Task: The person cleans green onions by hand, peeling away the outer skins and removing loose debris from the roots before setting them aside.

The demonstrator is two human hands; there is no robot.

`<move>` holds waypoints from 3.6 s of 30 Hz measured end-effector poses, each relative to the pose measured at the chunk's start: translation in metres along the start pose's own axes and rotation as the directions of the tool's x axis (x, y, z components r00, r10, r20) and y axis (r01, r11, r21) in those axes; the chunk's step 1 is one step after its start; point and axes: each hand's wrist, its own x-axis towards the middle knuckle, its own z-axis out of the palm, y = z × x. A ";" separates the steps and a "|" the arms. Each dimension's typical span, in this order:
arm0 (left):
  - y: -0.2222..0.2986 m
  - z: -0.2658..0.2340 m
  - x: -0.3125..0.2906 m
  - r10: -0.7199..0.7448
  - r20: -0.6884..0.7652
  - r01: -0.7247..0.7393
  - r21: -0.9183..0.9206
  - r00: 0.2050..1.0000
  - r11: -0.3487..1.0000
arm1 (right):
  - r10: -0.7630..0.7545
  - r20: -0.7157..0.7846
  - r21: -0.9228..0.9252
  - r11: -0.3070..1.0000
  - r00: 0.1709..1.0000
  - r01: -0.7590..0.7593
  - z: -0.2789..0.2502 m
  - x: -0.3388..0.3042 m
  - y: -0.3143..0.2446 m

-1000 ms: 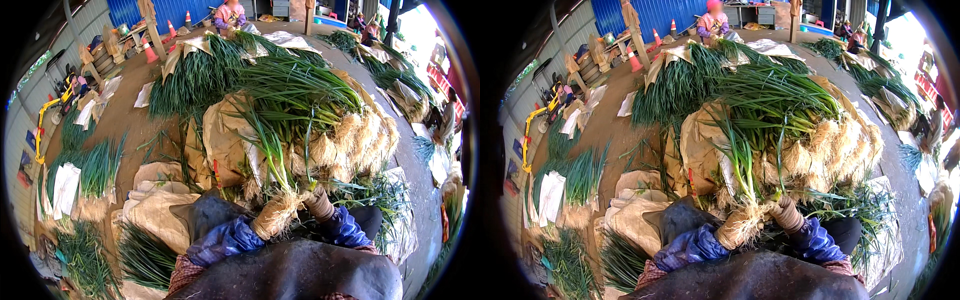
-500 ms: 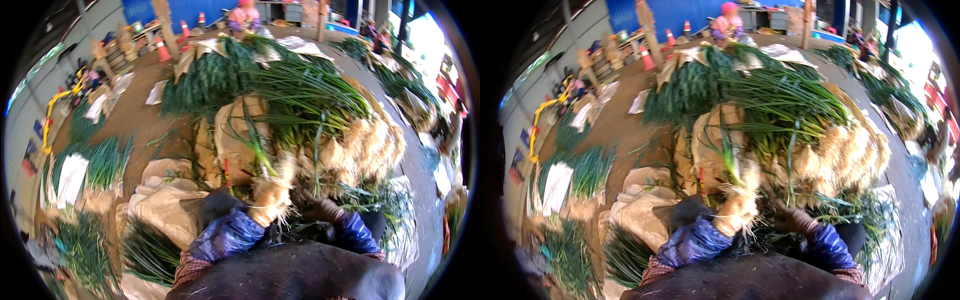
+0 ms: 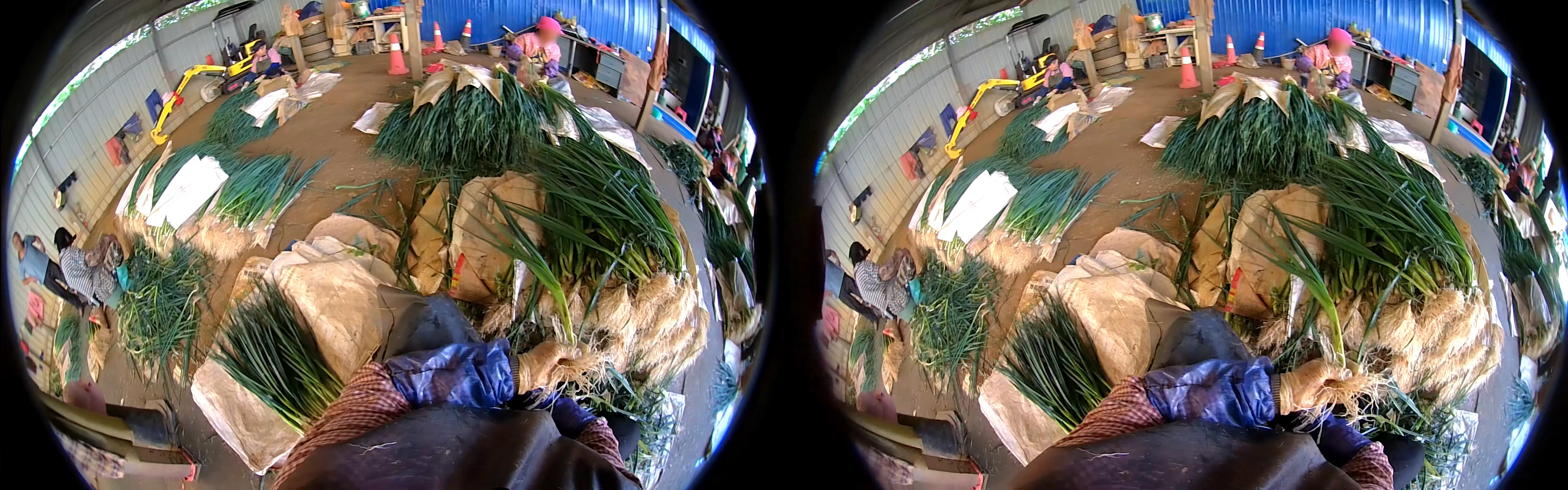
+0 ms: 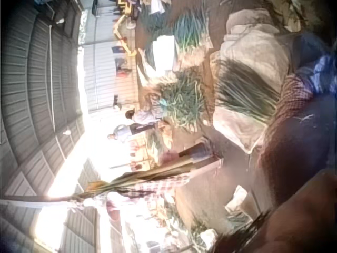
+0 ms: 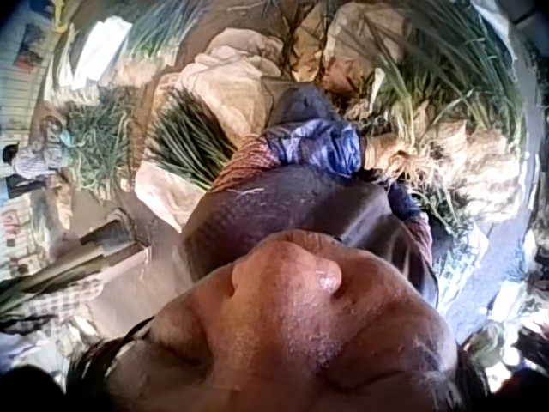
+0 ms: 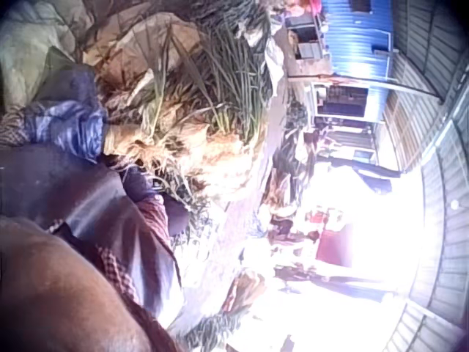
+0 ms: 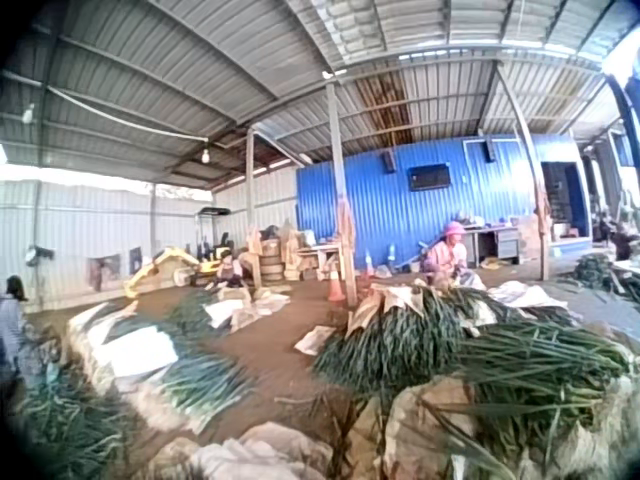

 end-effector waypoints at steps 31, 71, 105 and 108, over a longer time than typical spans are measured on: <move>0.044 0.029 -0.016 0.301 -0.104 -0.210 0.504 0.948 0.838 | -0.692 0.072 -0.325 0.664 0.718 0.673 0.149 0.131 -0.241; -0.013 -0.034 -0.001 0.325 0.066 0.029 0.960 0.943 -0.277 | -0.259 -0.322 -0.719 0.693 0.910 -0.057 -0.066 0.021 -0.019; 0.055 -0.026 -0.001 -0.209 0.040 0.192 0.256 0.977 0.947 | -0.009 -0.875 -0.424 0.498 0.485 -0.756 -0.347 0.072 -0.024; 0.050 -0.029 0.012 -0.088 -0.001 0.082 0.345 0.996 0.935 | -0.090 -0.870 -0.467 0.462 0.484 -0.754 -0.376 0.075 0.030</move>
